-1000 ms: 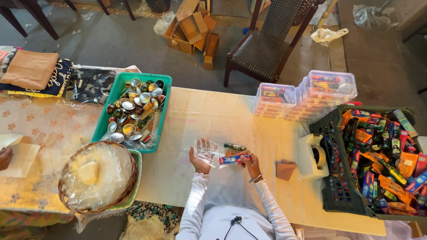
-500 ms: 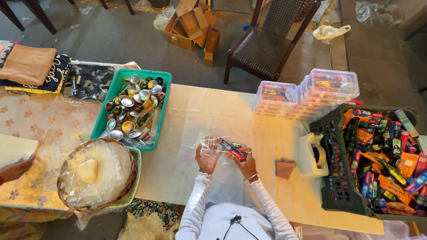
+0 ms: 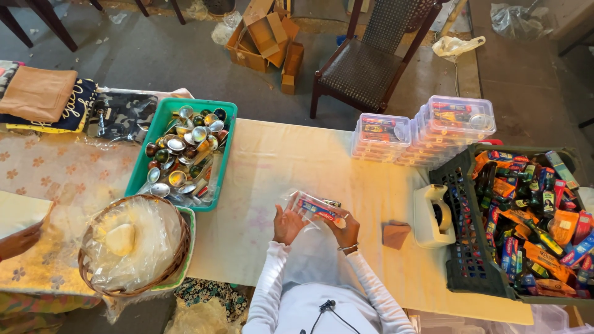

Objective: The recorder is packaging small individual candies into small plastic bags and then placing them into clear plastic storage boxes.

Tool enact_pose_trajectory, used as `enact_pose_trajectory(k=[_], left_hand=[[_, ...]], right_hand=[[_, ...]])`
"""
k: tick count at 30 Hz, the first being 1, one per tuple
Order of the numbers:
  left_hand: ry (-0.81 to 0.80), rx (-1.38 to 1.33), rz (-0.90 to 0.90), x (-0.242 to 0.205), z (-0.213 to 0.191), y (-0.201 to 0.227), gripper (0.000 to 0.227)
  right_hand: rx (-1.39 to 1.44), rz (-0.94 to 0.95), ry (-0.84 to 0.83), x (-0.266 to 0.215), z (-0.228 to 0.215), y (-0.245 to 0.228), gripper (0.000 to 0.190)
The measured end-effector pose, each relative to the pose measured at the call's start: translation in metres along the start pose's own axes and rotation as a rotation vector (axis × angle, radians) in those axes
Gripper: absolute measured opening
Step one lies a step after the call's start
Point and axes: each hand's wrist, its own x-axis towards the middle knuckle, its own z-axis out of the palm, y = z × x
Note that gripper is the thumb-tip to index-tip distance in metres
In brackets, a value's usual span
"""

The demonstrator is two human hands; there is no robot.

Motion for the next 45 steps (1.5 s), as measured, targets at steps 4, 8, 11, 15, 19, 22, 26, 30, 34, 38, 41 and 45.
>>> enact_pose_trajectory(k=[4,8,11,15,19,22,26,30,34,38,41,45], left_hand=[[0.394,0.221,-0.071,-0.001,-0.044,0.000,0.076],[0.454,0.592,-0.137,0.000,-0.041,-0.009,0.058],[0.464,0.509,-0.131,0.000,-0.035,-0.015,0.056],[0.473,0.581,-0.270,-0.010,-0.078,-0.022,0.051],[0.343,0.705,-0.432,-0.011,-0.002,-0.015,0.064],[0.287,0.749,-0.535,-0.012,0.022,-0.010,0.069],[0.192,0.854,-0.591,-0.021,0.004,-0.007,0.065],[0.413,1.088,-0.220,-0.021,-0.082,0.000,0.078],[0.640,0.727,-0.036,-0.012,-0.026,0.018,0.076],[0.608,0.932,-0.025,-0.008,-0.028,0.009,0.066],[0.574,1.049,-0.051,-0.007,-0.033,0.004,0.068],[0.565,1.127,-0.094,-0.007,-0.016,0.000,0.074]], right_hand=[[-0.028,-0.151,0.084,0.003,0.000,0.000,0.039],[-0.088,-0.313,0.157,0.002,0.000,-0.006,0.043],[-0.143,-0.258,0.206,0.004,-0.003,-0.005,0.043],[-0.114,-0.203,0.161,0.007,-0.010,0.004,0.046],[-0.093,-0.164,0.127,0.005,-0.011,0.009,0.047],[-0.074,-0.147,0.201,0.005,-0.008,0.016,0.047],[0.206,0.022,0.244,0.002,0.000,0.040,0.040],[0.393,0.106,0.177,0.006,-0.002,0.066,0.042],[0.253,0.161,0.127,0.003,0.000,0.103,0.042],[0.600,0.176,-0.012,-0.005,0.008,0.117,0.040],[0.497,0.187,-0.008,-0.002,0.006,0.061,0.039],[0.235,-0.038,0.082,0.002,0.001,0.008,0.040]])
